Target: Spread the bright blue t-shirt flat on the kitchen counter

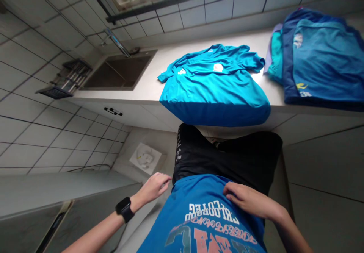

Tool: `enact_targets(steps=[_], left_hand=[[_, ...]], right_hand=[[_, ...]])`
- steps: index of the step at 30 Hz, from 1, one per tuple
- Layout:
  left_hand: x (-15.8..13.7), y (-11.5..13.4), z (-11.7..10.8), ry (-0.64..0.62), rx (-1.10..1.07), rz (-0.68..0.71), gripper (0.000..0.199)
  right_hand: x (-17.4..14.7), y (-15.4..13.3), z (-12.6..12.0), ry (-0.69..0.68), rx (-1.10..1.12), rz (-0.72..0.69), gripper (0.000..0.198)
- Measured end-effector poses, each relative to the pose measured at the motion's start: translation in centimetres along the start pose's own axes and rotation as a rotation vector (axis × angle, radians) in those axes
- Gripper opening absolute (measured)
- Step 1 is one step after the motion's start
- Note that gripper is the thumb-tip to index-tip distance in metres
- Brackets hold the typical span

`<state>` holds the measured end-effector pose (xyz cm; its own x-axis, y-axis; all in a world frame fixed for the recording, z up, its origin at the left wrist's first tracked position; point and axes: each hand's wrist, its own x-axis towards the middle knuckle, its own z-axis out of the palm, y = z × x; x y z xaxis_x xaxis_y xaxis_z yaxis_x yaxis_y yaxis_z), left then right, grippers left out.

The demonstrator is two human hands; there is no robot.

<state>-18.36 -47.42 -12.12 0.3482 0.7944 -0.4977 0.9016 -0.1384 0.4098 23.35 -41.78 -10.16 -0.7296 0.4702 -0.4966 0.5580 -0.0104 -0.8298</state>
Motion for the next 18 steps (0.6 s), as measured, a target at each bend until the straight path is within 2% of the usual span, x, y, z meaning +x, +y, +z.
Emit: enact_targets(steps=[5, 9, 11, 14, 18], left_hand=[[2.4, 4.4, 2.3, -0.051, -0.154, -0.02, 0.026], [3.3, 4.9, 3.0, -0.045, -0.207, -0.024, 0.024], [3.8, 4.6, 2.9, -0.048, -0.25, -0.017, 0.023], [4.8, 4.6, 2.6, -0.027, -0.3, -0.043, 0.019], [6.3, 5.6, 2.6, -0.14, -0.346, -0.107, 0.034]], right_hand=[[1.4, 2.3, 3.0, 0.18, -0.081, 0.134, 0.037], [2.4, 3.5, 4.0, 0.222, -0.105, 0.197, 0.034], [3.2, 4.1, 3.7, 0.276, -0.091, 0.168, 0.029], [4.9, 4.9, 2.0, 0.481, -0.069, 0.171, 0.028], [7.1, 5.4, -1.4, 0.621, -0.051, 0.213, 0.022]])
